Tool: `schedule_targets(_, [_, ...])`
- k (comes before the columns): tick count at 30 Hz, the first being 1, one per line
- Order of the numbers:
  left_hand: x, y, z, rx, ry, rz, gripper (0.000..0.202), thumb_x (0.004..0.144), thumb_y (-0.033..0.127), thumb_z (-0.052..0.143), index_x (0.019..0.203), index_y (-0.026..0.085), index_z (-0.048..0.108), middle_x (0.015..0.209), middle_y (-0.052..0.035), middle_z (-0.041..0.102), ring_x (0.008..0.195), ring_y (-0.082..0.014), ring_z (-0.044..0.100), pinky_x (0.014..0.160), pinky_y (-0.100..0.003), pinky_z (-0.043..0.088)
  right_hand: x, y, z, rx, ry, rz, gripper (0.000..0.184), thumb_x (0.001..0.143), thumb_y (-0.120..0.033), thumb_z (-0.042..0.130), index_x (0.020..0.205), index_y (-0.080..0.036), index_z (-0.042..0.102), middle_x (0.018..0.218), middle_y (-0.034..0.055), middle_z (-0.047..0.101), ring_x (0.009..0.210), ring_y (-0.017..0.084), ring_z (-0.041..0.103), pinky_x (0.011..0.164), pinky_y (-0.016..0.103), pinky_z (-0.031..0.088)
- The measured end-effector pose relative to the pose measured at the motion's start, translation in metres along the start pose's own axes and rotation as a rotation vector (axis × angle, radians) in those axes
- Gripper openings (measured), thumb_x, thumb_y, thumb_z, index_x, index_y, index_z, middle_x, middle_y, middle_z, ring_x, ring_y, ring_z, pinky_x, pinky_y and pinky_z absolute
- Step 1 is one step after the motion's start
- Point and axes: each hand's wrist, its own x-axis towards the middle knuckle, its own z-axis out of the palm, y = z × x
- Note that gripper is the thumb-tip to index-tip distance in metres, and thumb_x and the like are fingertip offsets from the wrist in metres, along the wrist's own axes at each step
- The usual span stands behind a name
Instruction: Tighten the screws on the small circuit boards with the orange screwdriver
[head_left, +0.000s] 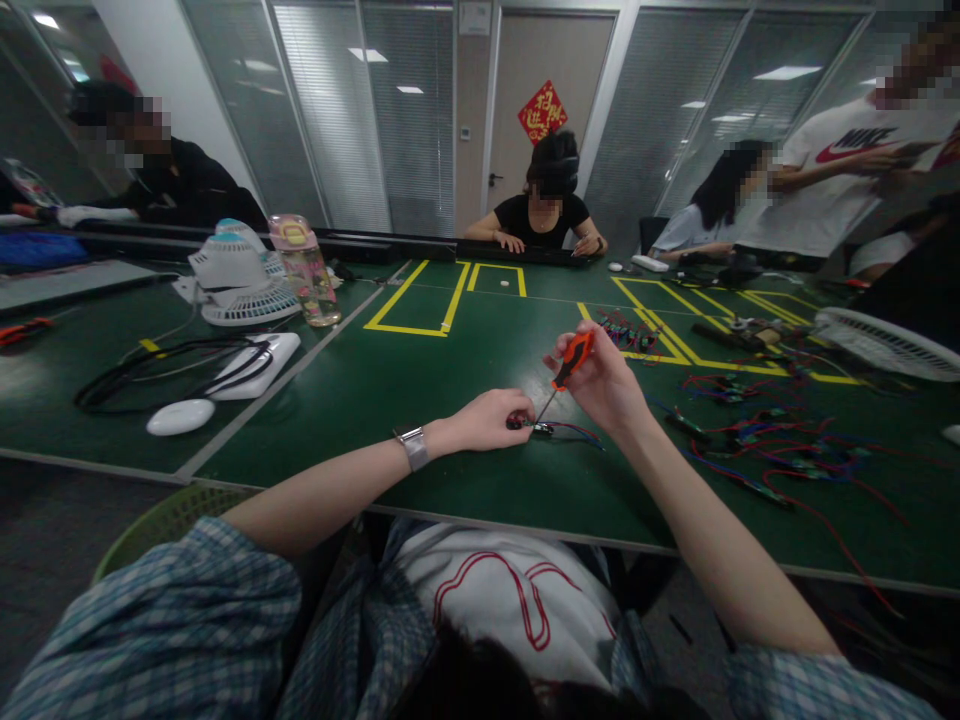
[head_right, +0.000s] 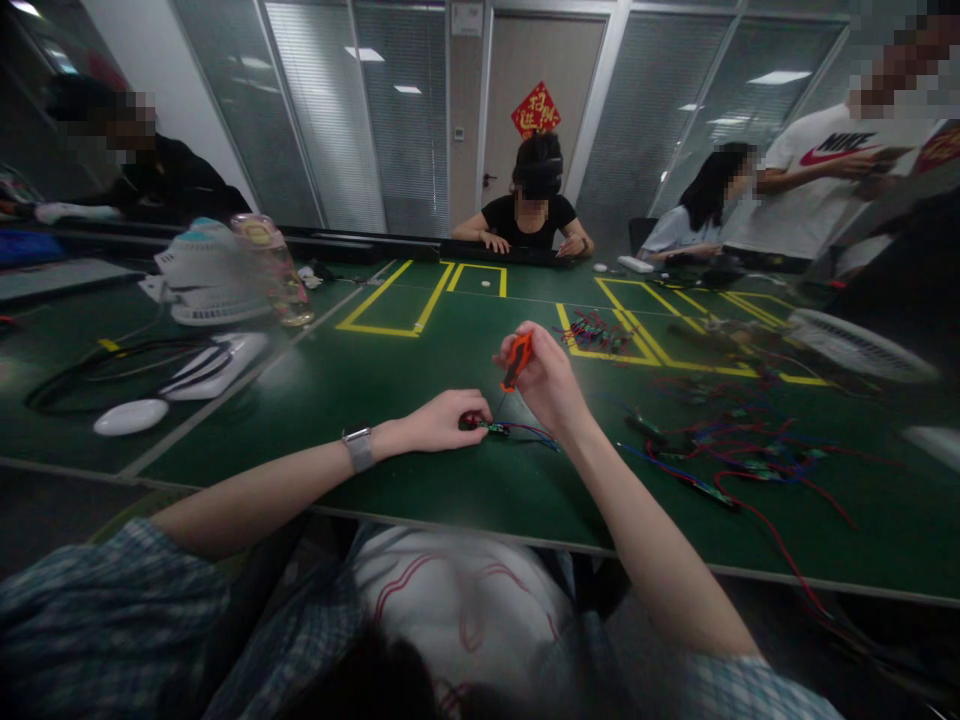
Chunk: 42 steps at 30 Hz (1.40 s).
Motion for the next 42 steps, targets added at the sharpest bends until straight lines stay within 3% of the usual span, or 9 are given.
schedule_targets(5, [0.0000,-0.0016,0.0010,-0.004,0.001,0.014,0.008,0.081,0.020,0.063,0.086,0.014,0.064,0.082,-0.0008,0.059,0.070,-0.0112,0.053,0.064,-0.020,0.039,-0.0003,0.0001,-0.0016,0.024,0.026,-0.007,0.028,0.066,-0.042,0.085,0.082,-0.029,0.065,0.079,-0.0076,0.066,0.072,0.009,0.062,0.082,0.027,0.057])
schedule_targets(13, [-0.0001,-0.0008,-0.0002,0.003,-0.007,0.013,0.009,0.082,0.021,0.062,0.088,0.015,0.064,0.084,-0.0015,0.059,0.071,-0.0116,0.053,0.065,-0.021,0.040,0.0004,0.0029,-0.0033,-0.055,-0.031,-0.025,0.025,0.078,-0.048,0.073,0.097,-0.033,0.066,0.079,-0.0056,0.069,0.070,0.011,0.064,0.079,0.031,0.056])
schedule_targets(26, [0.0001,0.0003,-0.0011,-0.005,-0.011,0.007,0.008,0.082,0.020,0.063,0.087,0.014,0.065,0.084,-0.0021,0.060,0.073,-0.0120,0.055,0.066,-0.021,0.041,0.0003,0.0007,-0.0021,-0.029,0.009,-0.026,0.022,0.073,-0.043,0.078,0.083,-0.031,0.063,0.080,-0.0065,0.066,0.073,0.010,0.062,0.084,0.030,0.056])
schedule_targets(36, [0.0004,-0.0008,0.0003,0.014,-0.001,-0.002,0.008,0.081,0.020,0.063,0.087,0.015,0.065,0.083,-0.0013,0.059,0.072,-0.0118,0.054,0.065,-0.021,0.040,0.0011,0.0021,-0.0035,-0.071,-0.003,-0.036,0.023,0.078,-0.048,0.073,0.095,-0.033,0.066,0.078,-0.0050,0.068,0.074,0.012,0.065,0.085,0.033,0.056])
schedule_targets(42, [-0.0005,-0.0022,0.0011,-0.017,0.012,0.020,0.007,0.081,0.020,0.063,0.087,0.015,0.064,0.082,-0.0009,0.059,0.070,-0.0113,0.053,0.064,-0.021,0.040,0.0016,0.0036,-0.0049,-0.047,-0.009,-0.007,0.021,0.079,-0.047,0.072,0.093,-0.033,0.066,0.079,-0.0054,0.069,0.071,0.011,0.065,0.083,0.032,0.056])
